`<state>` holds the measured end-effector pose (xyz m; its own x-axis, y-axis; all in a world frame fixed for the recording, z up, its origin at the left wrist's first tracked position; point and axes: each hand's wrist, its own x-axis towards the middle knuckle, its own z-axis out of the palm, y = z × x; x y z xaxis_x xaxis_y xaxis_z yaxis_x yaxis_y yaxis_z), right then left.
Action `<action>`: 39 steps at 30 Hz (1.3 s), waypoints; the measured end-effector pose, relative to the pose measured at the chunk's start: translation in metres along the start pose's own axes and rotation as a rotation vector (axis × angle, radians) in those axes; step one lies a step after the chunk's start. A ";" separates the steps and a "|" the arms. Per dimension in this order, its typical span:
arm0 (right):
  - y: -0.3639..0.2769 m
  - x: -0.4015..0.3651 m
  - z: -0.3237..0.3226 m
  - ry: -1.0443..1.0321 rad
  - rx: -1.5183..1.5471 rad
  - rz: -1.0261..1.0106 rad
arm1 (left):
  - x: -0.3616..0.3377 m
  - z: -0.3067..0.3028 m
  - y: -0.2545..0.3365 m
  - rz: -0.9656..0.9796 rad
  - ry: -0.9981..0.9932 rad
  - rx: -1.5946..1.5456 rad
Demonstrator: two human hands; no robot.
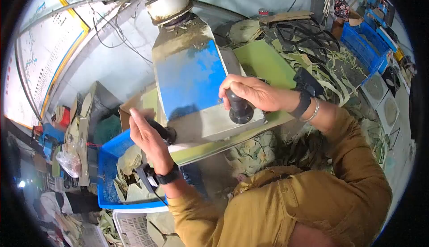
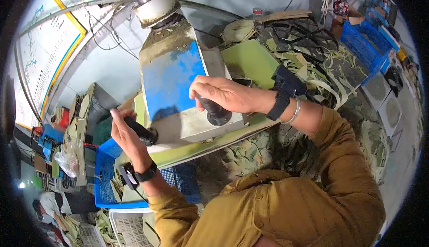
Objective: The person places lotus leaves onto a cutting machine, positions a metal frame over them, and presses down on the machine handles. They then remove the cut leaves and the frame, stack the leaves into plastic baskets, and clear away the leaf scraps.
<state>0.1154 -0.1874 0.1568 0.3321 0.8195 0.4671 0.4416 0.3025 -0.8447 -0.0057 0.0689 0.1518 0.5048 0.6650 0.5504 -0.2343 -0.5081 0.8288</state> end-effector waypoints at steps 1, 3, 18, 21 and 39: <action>0.000 -0.003 -0.003 0.008 0.001 0.000 | -0.006 0.007 0.002 -0.001 0.037 -0.025; 0.003 -0.009 -0.004 0.166 0.085 0.052 | -0.014 0.013 0.007 -0.024 -0.006 -0.101; 0.029 -0.025 -0.010 0.695 0.142 0.079 | -0.048 0.058 0.007 -0.120 0.110 -0.134; 0.038 -0.028 -0.008 0.660 0.180 0.036 | -0.052 0.059 -0.001 -0.175 0.131 -0.179; 0.047 -0.017 0.024 0.384 -0.123 -0.073 | -0.013 0.022 -0.024 0.012 0.184 0.245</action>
<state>0.1109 -0.1751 0.1027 0.5726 0.5499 0.6080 0.5642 0.2738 -0.7789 0.0115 0.0601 0.1224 0.3393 0.7349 0.5871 -0.0208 -0.6182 0.7858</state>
